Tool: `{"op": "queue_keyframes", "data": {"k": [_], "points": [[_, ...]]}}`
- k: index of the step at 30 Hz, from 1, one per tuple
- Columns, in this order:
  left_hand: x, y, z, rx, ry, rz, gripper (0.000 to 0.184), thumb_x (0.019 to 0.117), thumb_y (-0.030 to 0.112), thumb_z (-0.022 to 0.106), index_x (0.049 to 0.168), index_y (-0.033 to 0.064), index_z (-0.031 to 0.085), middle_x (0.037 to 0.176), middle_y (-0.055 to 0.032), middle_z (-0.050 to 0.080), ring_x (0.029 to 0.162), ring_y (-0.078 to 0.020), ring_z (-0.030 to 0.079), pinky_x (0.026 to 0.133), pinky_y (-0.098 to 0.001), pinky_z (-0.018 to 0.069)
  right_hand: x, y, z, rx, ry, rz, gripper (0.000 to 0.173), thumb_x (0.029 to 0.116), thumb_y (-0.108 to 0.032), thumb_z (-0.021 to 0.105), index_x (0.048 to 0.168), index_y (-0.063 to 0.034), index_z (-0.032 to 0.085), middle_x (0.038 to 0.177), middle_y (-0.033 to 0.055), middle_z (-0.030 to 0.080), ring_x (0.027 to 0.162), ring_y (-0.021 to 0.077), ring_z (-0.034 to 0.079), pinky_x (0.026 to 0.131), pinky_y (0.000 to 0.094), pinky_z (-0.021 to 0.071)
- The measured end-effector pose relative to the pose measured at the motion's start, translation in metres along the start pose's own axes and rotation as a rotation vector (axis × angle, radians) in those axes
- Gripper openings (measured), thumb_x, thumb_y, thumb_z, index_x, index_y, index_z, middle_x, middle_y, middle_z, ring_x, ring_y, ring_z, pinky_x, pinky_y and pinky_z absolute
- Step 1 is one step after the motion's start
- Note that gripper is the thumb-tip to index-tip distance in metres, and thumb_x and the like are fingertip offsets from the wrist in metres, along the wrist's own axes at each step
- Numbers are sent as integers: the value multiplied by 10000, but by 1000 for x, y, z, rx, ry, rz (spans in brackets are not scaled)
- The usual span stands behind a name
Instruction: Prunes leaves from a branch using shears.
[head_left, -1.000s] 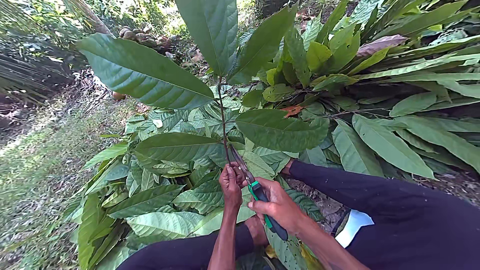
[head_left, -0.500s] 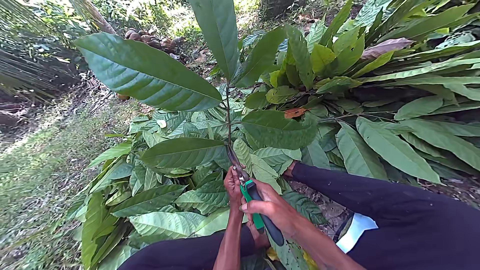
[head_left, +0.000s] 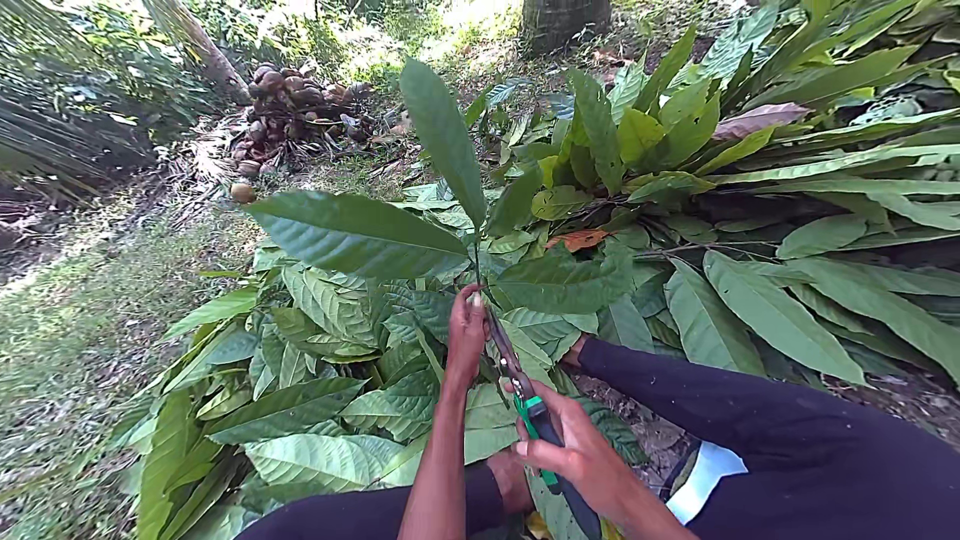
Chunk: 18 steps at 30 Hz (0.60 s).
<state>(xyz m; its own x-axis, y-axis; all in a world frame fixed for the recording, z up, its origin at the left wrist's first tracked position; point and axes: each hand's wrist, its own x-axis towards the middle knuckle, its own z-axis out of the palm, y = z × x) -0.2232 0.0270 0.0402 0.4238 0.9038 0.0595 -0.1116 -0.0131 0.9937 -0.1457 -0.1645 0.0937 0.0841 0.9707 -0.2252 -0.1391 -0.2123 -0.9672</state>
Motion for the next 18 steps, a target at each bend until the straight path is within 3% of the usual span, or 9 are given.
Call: {"op": "queue_keyframes", "data": {"k": [2,5,8,12,18], "points": [[14,4,15,60,103,-10,304,1095,117,346,1207,-21,593,679,49,441,531,-30,410,501,-195,378,-3,6,-6,35,43,11,693,783,-227,678,1418,-22,489,768,-46,604,611,97,615,599,300,571],[10,1,34,-4,122,50,313,1095,113,259,1225,-29,506,667,58,452,491,-13,402,445,-176,356,-3,11,-13,124,78,38,627,801,-186,650,1381,-17,482,750,-37,600,581,104,615,578,294,575],[-6,-10,42,-89,116,76,183,1075,78,278,1150,8,429,712,45,478,512,-16,426,457,-173,376,0,11,-16,191,99,120,617,812,-174,643,1385,-20,474,749,-19,588,560,110,604,564,283,571],[-19,-15,39,-71,145,178,91,1033,14,382,1018,31,469,727,45,494,547,-15,466,499,-173,419,11,6,-18,191,93,165,596,835,-184,649,1380,-24,470,737,-2,579,559,116,597,572,285,562],[-31,-17,37,-80,169,288,106,995,-40,432,981,26,514,750,67,574,609,18,544,583,-155,491,22,3,-12,123,89,135,603,820,-218,676,1372,-48,503,843,8,602,626,108,607,611,286,559]]}}
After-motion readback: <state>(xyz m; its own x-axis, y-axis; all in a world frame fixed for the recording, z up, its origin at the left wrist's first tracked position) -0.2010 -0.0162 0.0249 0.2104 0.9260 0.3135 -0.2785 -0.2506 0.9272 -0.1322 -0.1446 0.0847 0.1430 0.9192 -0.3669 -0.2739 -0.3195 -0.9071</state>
